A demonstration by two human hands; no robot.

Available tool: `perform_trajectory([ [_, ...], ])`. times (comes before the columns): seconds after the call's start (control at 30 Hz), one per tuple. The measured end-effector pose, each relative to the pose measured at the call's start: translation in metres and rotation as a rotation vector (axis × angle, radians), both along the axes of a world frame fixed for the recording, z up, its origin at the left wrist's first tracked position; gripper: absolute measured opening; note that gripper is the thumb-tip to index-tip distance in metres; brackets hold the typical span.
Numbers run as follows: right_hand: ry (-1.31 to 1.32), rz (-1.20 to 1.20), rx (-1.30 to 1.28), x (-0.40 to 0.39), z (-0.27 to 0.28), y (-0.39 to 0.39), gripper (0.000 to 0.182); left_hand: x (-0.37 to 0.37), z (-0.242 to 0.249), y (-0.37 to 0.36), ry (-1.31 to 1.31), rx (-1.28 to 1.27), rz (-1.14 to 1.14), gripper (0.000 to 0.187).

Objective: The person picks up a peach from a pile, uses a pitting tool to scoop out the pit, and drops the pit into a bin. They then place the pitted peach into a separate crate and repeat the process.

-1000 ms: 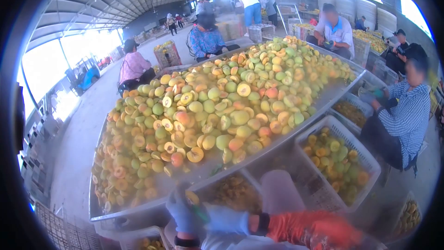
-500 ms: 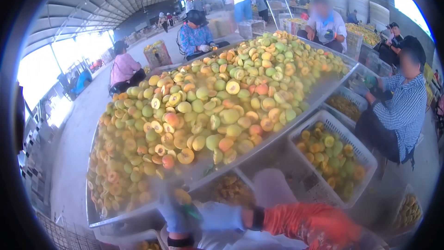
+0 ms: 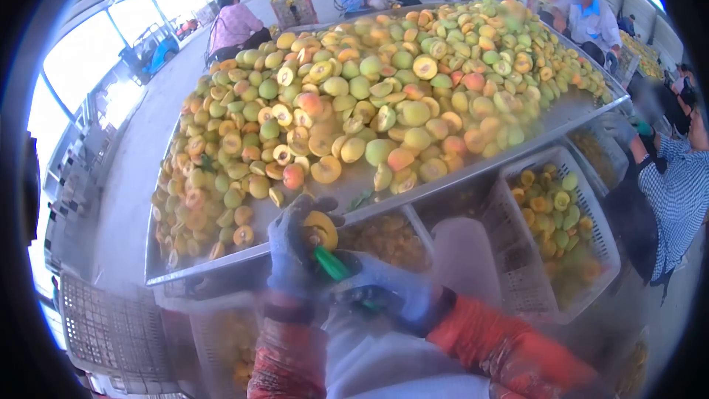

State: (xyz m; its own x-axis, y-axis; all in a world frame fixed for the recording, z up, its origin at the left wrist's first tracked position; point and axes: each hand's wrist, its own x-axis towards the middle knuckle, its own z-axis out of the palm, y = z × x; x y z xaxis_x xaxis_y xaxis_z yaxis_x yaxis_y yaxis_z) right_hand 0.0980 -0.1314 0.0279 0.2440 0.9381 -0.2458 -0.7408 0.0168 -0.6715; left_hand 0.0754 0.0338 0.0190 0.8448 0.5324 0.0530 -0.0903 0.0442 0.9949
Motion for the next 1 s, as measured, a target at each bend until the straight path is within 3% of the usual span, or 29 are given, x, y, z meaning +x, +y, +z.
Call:
perform_trajectory([
  [0.03, 0.015, 0.026, 0.009, -0.001, 0.000, 0.002, 0.053, 0.001, 0.002, -0.002, 0.113, -0.413, 0.031, 0.044],
  [0.1, -0.169, -0.027, -0.014, 0.000, 0.001, 0.002, 0.052, 0.004, -0.014, 0.009, 0.097, -0.424, 0.053, 0.047],
  [0.17, -0.193, -0.036, -0.012, 0.004, 0.003, -0.010, 0.048, -0.004, -0.014, 0.018, -0.052, -0.971, 0.165, 0.036],
  [0.2, -0.228, -0.060, -0.013, 0.004, 0.001, -0.011, 0.044, -0.009, -0.018, 0.030, -0.056, -1.005, 0.191, 0.042],
  [0.4, -0.203, -0.275, -0.152, 0.003, -0.068, 0.005, 0.036, -0.023, -0.019, 0.019, -0.200, -0.829, 0.138, 0.053],
  [0.47, -0.133, -0.329, -0.145, -0.005, -0.063, 0.006, 0.035, -0.027, -0.013, 0.000, -0.224, -0.781, 0.131, 0.053],
  [0.53, -0.071, -0.363, -0.082, -0.011, -0.043, 0.015, 0.036, -0.034, -0.013, -0.020, -0.193, -0.174, -0.039, 0.053],
  [0.57, -0.022, -0.383, -0.011, -0.011, -0.039, 0.015, 0.037, -0.037, -0.010, -0.024, -0.183, -0.185, -0.051, 0.053],
  [0.63, -0.012, -0.423, -0.029, -0.009, -0.047, 0.009, 0.038, -0.044, -0.007, -0.023, -0.195, -0.619, -0.272, 0.065],
  [0.83, -0.009, -0.530, 0.099, -0.010, -0.050, 0.005, 0.049, -0.054, -0.009, -0.023, -0.130, -0.499, -0.329, 0.076],
  [1.0, -0.023, -0.504, 0.072, -0.008, -0.034, 0.003, 0.040, -0.059, -0.006, -0.018, -0.148, -0.574, -0.394, 0.077],
])
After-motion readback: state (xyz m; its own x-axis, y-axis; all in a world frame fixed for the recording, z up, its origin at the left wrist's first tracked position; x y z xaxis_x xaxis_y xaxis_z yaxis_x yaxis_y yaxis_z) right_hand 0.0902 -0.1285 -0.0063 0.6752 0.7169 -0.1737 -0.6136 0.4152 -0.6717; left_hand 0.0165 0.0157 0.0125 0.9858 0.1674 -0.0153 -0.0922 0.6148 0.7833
